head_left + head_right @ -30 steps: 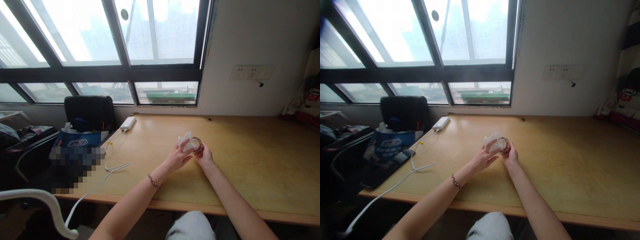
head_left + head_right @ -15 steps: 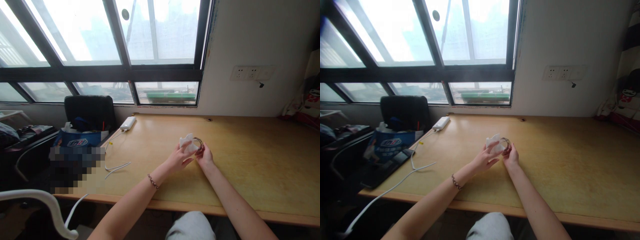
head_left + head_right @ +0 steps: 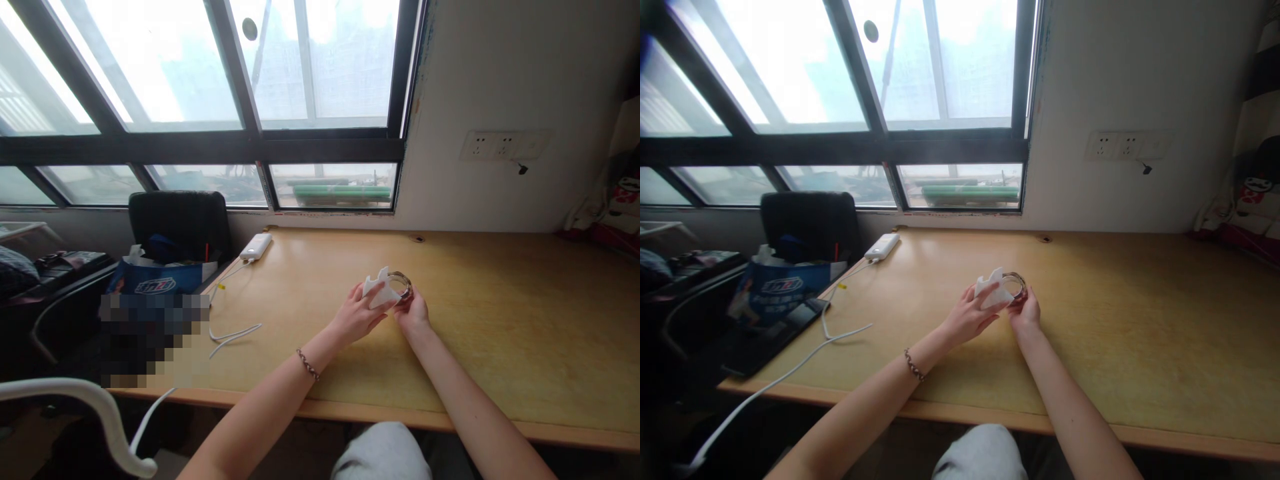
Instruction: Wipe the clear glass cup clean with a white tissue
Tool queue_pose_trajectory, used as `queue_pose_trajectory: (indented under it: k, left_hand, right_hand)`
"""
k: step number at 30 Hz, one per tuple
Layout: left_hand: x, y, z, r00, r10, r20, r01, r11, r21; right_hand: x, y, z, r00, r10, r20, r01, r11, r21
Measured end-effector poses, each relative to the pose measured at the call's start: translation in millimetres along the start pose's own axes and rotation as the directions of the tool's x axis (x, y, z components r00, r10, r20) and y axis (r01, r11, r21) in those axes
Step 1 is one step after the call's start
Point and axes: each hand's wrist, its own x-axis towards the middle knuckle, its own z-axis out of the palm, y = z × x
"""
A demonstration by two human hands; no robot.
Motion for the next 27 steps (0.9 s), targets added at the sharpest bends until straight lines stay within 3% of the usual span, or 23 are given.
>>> queue_pose_trajectory:
  k: [4, 9, 15, 22, 27]
  left_hand:
    - [0, -2, 0.6, 1.000, -0.026, -0.014, 0.026, 0.999, 0.019]
    - [0, -8, 1.3, 0.993, -0.118, -0.026, 0.118, 0.993, 0.009]
    - [-2, -4, 11.7, 0.980, -0.198, -0.037, 0.185, 0.957, -0.222]
    - [-2, -4, 24.6, 0.946, -0.323, -0.027, 0.232, 0.734, -0.639]
    - [-1, -11, 28.9, 0.916, -0.402, 0.009, 0.250, 0.552, -0.796]
  right_hand:
    - [2, -1, -2, 0.997, 0.071, 0.017, -0.072, 0.997, 0.039]
    - [3, -1, -1, 0.990, 0.131, -0.043, -0.123, 0.979, 0.164]
    - [-1, -2, 2, 0.988, 0.157, -0.013, -0.152, 0.974, 0.169]
    - [-5, -1, 4, 0.979, 0.205, 0.021, -0.205, 0.956, 0.213]
    - [-4, 4, 3, 0.977, 0.212, 0.027, -0.214, 0.967, 0.142]
